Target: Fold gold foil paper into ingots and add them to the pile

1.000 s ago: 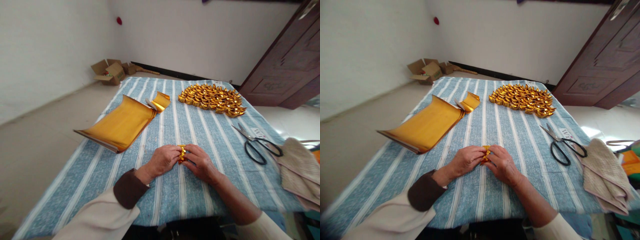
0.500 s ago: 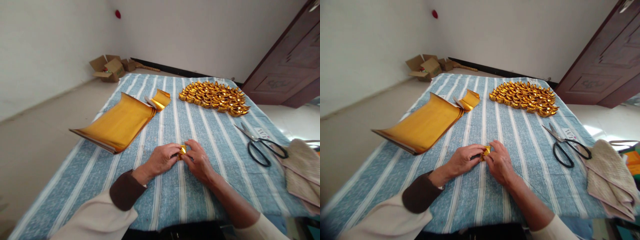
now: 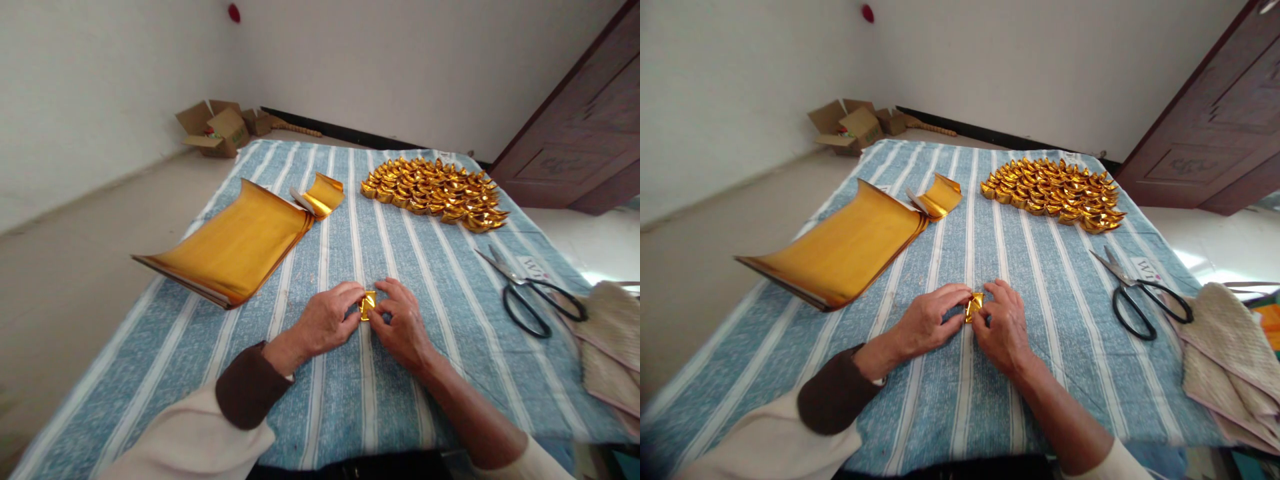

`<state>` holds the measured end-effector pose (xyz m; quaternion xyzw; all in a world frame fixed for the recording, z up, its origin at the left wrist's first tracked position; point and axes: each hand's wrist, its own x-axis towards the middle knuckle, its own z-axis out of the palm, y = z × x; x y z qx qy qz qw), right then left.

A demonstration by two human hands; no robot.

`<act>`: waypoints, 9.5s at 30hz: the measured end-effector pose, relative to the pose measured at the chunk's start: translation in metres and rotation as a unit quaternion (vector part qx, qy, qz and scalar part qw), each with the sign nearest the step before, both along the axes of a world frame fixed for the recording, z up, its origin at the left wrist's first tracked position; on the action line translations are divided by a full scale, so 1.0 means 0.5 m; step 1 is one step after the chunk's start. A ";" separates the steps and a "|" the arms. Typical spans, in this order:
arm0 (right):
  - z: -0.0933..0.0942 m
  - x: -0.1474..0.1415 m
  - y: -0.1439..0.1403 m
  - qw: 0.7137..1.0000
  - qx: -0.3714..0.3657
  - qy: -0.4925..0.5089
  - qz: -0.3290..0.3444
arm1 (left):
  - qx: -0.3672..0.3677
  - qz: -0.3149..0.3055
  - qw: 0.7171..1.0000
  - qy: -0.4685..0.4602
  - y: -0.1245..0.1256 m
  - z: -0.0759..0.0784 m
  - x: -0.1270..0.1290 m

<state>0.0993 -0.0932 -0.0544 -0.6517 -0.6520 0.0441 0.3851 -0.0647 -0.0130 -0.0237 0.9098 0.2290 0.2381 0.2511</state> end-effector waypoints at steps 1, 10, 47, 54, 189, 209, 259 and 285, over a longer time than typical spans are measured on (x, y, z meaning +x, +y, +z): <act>0.000 -0.001 0.000 1.000 -0.003 -0.001 -0.003 | -0.001 0.001 1.000 0.000 -0.001 0.000 0.000; 0.001 -0.005 0.003 1.000 0.015 -0.007 -0.023 | -0.003 0.011 1.000 0.011 -0.005 -0.004 0.003; 0.004 -0.013 0.024 0.997 0.008 -0.061 -0.045 | 0.090 0.063 0.988 0.108 0.011 -0.020 0.019; 0.008 -0.014 0.030 0.998 -0.011 -0.065 -0.023 | 0.097 0.059 0.988 0.107 0.013 -0.022 0.016; 0.059 -0.004 -0.015 0.925 -0.049 0.376 -0.004 | -0.556 0.240 0.747 -0.276 -0.082 0.059 0.026; 0.071 -0.029 -0.019 0.902 -0.034 0.429 -0.036 | -0.672 0.241 0.619 -0.328 -0.109 0.050 0.062; 0.042 -0.012 -0.029 0.984 0.089 0.142 0.065 | -0.717 0.133 0.546 -0.413 -0.095 0.022 0.054; 0.064 -0.019 -0.024 0.977 0.110 0.161 0.088 | -0.714 0.093 0.543 -0.432 -0.094 0.024 0.050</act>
